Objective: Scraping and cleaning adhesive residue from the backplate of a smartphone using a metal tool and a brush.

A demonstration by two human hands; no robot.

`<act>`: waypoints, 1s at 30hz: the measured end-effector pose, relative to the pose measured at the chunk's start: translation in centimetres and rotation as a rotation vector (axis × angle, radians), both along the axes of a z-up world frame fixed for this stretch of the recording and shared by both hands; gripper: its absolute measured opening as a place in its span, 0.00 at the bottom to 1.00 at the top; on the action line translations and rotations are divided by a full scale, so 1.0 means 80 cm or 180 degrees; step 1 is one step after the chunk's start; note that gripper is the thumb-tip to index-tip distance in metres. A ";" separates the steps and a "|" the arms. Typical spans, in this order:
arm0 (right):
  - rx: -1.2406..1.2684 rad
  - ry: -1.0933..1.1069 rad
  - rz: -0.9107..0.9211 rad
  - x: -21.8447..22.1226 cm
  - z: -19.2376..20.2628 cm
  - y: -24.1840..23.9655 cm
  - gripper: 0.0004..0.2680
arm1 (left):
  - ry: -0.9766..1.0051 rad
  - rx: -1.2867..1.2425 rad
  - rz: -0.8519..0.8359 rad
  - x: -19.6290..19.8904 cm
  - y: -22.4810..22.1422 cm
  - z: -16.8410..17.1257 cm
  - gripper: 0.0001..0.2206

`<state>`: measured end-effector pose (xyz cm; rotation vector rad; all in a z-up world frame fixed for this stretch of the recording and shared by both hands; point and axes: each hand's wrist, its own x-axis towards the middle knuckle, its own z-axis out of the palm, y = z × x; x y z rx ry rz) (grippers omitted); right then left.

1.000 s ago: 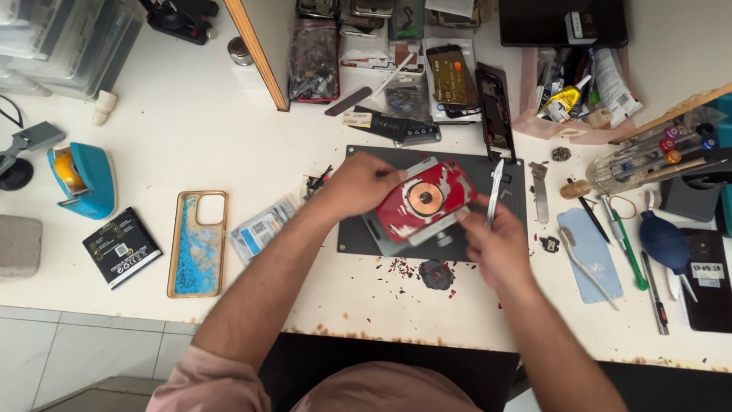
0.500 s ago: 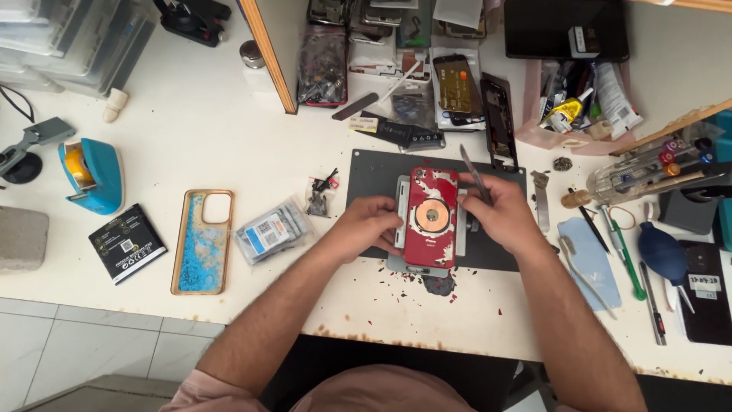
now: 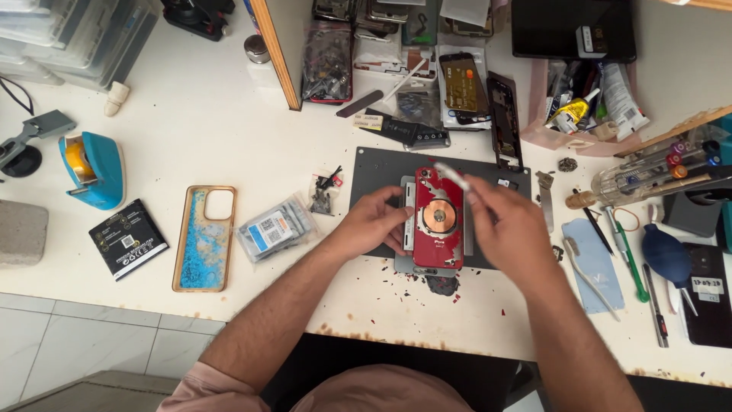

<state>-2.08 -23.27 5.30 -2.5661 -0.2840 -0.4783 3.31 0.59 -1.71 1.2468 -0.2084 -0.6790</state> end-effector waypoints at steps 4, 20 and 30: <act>-0.0381 -0.0183 -0.0046 -0.007 -0.003 0.012 0.09 | 0.0086 -0.0062 0.0010 -0.003 -0.002 -0.002 0.26; -0.0928 0.0370 -0.0370 -0.012 -0.005 0.036 0.11 | 0.0072 0.0045 0.0096 -0.007 -0.002 0.009 0.27; -0.0759 0.0380 -0.0361 -0.012 -0.005 0.043 0.11 | 0.0033 -0.0023 0.0091 -0.008 0.000 0.005 0.28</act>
